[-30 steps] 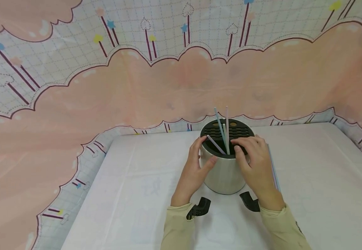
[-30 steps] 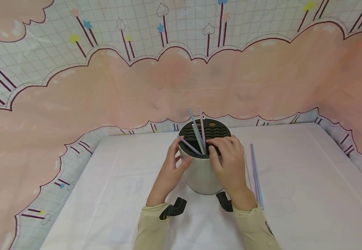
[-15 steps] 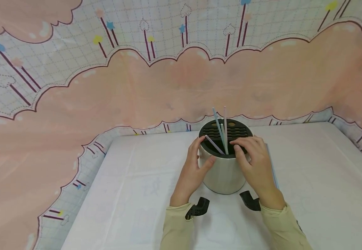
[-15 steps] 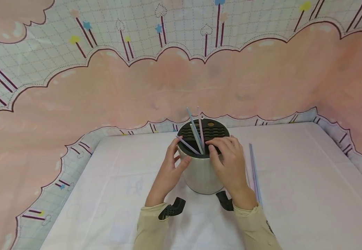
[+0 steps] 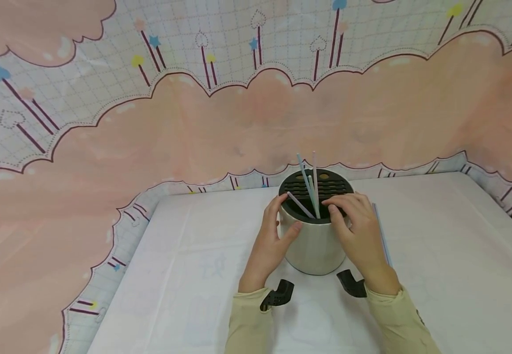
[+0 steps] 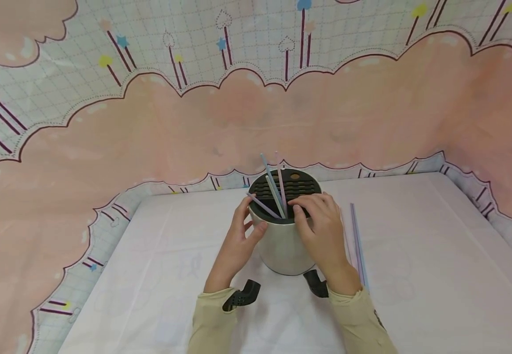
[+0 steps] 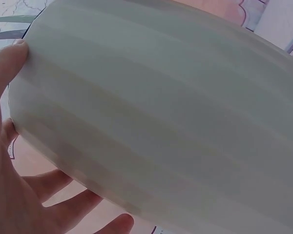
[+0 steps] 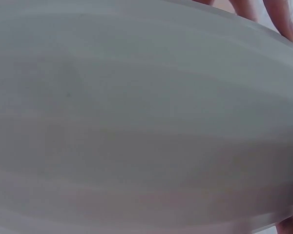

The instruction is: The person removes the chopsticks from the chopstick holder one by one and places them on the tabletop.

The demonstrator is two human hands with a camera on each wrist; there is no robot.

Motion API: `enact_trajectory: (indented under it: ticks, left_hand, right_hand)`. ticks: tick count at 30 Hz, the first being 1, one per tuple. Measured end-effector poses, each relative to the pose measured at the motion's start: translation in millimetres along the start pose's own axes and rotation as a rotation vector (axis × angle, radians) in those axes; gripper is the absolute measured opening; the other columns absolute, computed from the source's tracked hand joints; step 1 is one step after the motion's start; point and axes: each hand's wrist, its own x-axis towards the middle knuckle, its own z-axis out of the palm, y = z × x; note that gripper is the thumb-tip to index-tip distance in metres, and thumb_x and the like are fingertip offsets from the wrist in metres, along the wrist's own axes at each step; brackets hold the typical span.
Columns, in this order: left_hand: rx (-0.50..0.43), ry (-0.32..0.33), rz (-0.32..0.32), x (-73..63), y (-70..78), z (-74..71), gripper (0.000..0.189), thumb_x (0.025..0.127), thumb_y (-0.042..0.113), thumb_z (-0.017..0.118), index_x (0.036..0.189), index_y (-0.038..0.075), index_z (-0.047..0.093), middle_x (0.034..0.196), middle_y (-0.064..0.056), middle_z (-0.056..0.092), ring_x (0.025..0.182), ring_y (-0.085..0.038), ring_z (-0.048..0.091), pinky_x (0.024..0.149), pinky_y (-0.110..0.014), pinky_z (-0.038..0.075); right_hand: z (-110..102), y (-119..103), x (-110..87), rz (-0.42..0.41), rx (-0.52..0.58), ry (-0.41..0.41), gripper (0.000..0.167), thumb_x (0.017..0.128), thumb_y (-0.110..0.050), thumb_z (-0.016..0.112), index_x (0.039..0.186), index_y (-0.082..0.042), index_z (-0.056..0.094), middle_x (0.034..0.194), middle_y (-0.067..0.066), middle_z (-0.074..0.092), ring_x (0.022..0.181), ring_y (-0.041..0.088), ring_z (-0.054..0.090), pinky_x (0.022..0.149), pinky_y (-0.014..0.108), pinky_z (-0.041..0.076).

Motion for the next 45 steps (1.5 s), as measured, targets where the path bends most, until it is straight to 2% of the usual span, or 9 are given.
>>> enact_trajectory:
  ticks: [10,19,24,31,34,41,45]
  left_hand:
    - [-0.006,-0.007,0.013,0.3,1.8,2.8,0.062,0.085,0.051,0.051,0.136,0.044,0.018,0.143,0.015,0.015,0.128,-0.007,0.023,0.097,-0.045,0.034]
    - [0.003,-0.022,0.006,0.7,2.1,7.2,0.062,0.084,0.052,0.051,0.136,0.045,0.018,0.143,0.016,0.015,0.128,-0.007,0.023,0.097,-0.042,0.034]
    - [0.002,-0.015,0.005,0.3,3.2,8.1,0.062,0.084,0.051,0.051,0.136,0.045,0.018,0.142,0.016,0.016,0.127,-0.008,0.025,0.097,-0.044,0.034]
    - [0.016,-0.01,-0.002,0.5,3.3,8.8,0.062,0.084,0.052,0.051,0.136,0.045,0.018,0.143,0.016,0.015,0.128,-0.009,0.024,0.097,-0.043,0.034]
    - [0.023,-0.002,-0.007,0.1,2.3,9.3,0.062,0.084,0.052,0.05,0.136,0.046,0.018,0.143,0.017,0.015,0.128,-0.008,0.023,0.096,-0.043,0.034]
    - [0.032,0.04,0.028,-0.5,0.5,10.0,0.058,0.088,0.047,0.047,0.138,0.041,0.018,0.144,0.013,0.016,0.129,-0.011,0.024,0.095,-0.047,0.035]
    - [0.044,0.059,0.019,-1.1,0.1,11.0,0.056,0.089,0.047,0.046,0.138,0.041,0.018,0.143,0.013,0.016,0.128,-0.009,0.023,0.095,-0.045,0.036]
  right_hand:
    - [-4,2,-1.4,0.019,-0.014,-0.013,0.014,0.087,-0.011,0.054,0.093,-0.009,0.067,0.097,0.001,0.063,0.101,0.019,0.046,0.086,0.033,0.034]
    - [-6,7,-5.4,0.019,0.002,0.006,0.013,0.087,-0.009,0.055,0.092,-0.009,0.067,0.095,0.001,0.064,0.1,0.02,0.046,0.085,0.034,0.034]
    - [-7,11,-5.9,0.005,0.009,0.007,0.014,0.088,-0.011,0.054,0.091,-0.01,0.067,0.094,0.0,0.064,0.099,0.02,0.047,0.088,0.035,0.034]
    - [-7,16,-5.4,-0.014,0.049,0.019,0.016,0.089,-0.013,0.052,0.091,-0.011,0.067,0.094,-0.002,0.064,0.1,0.019,0.047,0.098,0.037,0.028]
    - [-6,18,-5.3,-0.02,0.075,0.03,0.016,0.089,-0.013,0.052,0.091,-0.012,0.067,0.093,-0.003,0.064,0.099,0.019,0.047,0.099,0.038,0.028]
    - [-3,23,-2.4,-0.039,0.105,0.013,0.017,0.09,-0.015,0.05,0.092,-0.012,0.067,0.094,-0.004,0.063,0.101,0.018,0.047,0.102,0.04,0.024]
    - [-1,23,-1.4,-0.044,0.117,0.006,0.018,0.09,-0.016,0.05,0.091,-0.012,0.067,0.094,-0.003,0.063,0.102,0.017,0.047,0.102,0.039,0.024]
